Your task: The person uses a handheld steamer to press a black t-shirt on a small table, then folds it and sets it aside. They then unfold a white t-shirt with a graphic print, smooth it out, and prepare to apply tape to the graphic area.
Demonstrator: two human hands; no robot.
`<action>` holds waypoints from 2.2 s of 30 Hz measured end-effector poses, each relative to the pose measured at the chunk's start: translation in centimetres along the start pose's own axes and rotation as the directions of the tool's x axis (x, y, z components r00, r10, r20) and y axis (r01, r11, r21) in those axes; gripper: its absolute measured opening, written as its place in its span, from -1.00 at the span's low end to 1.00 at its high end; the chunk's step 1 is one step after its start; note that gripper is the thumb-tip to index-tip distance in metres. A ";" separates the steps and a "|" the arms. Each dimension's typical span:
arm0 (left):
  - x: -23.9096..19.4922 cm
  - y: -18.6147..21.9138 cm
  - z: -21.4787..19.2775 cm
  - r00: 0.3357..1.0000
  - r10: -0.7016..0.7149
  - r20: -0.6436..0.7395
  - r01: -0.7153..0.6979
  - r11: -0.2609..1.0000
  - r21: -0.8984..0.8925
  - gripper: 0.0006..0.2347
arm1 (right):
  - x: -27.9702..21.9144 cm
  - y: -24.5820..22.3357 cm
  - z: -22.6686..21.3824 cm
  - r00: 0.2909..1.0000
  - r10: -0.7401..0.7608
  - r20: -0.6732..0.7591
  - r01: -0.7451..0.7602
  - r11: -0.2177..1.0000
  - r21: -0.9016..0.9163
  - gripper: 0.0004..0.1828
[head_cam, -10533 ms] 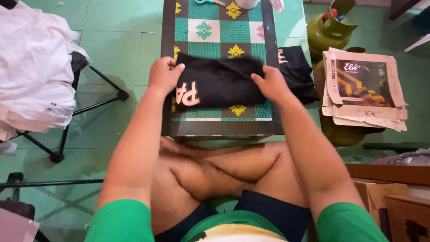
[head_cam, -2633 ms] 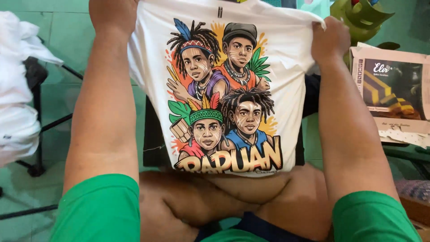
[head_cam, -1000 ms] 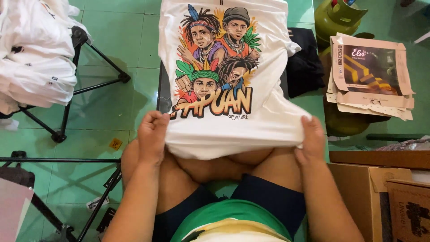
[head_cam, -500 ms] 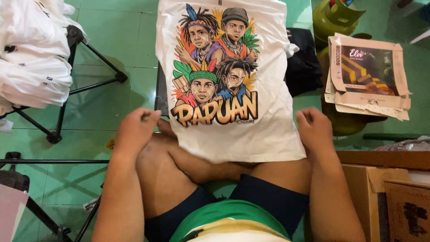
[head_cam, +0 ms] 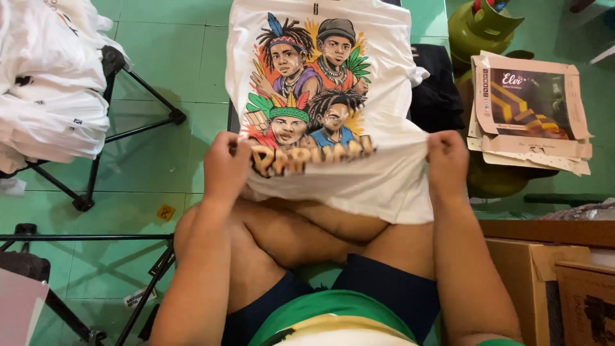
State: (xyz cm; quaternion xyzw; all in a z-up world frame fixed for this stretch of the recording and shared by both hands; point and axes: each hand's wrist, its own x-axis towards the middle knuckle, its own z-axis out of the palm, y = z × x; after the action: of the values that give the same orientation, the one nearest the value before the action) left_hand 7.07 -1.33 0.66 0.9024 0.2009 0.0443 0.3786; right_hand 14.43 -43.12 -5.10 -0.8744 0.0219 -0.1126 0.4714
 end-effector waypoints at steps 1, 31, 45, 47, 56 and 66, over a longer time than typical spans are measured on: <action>0.3 -0.7 0.4 0.995 -0.098 0.007 0.097 0.964 -0.246 -0.84 | 0.0 0.5 0.0 0.982 0.185 -0.033 -0.172 0.953 0.250 -0.89; 2.5 -5.4 -0.4 0.968 -0.217 0.124 0.240 0.664 -0.708 -0.82 | 2.0 8.5 -1.8 0.908 0.378 0.181 -0.410 0.714 0.568 -0.79; 0.8 -5.3 -0.5 0.992 -0.058 -0.109 0.007 0.910 -0.416 -0.86 | 0.6 3.8 -0.4 0.998 0.046 0.040 -0.037 0.979 -0.198 -0.82; 0.2 -4.4 -0.6 0.982 -0.032 -0.186 -0.047 0.914 -0.403 -0.85 | 0.4 5.0 0.8 0.993 0.021 0.116 0.001 0.983 -0.184 -0.82; 0.7 -4.6 0.5 0.980 -0.054 -0.192 0.003 0.966 -0.260 -0.89 | 4.3 5.3 0.2 0.948 -0.316 0.031 0.302 0.868 -0.395 -0.73; 0.7 -3.9 0.6 0.984 -0.003 -0.177 -0.033 0.979 -0.200 -0.91 | 7.4 2.5 -1.9 0.942 -0.336 0.024 0.331 0.910 -0.250 -0.87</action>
State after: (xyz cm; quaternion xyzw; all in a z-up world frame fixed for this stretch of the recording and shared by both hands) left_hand 6.55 1.05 -2.52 0.8533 0.2209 0.1470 0.4489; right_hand 21.42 -47.11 -4.84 -0.9166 -0.1088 -0.1961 0.3309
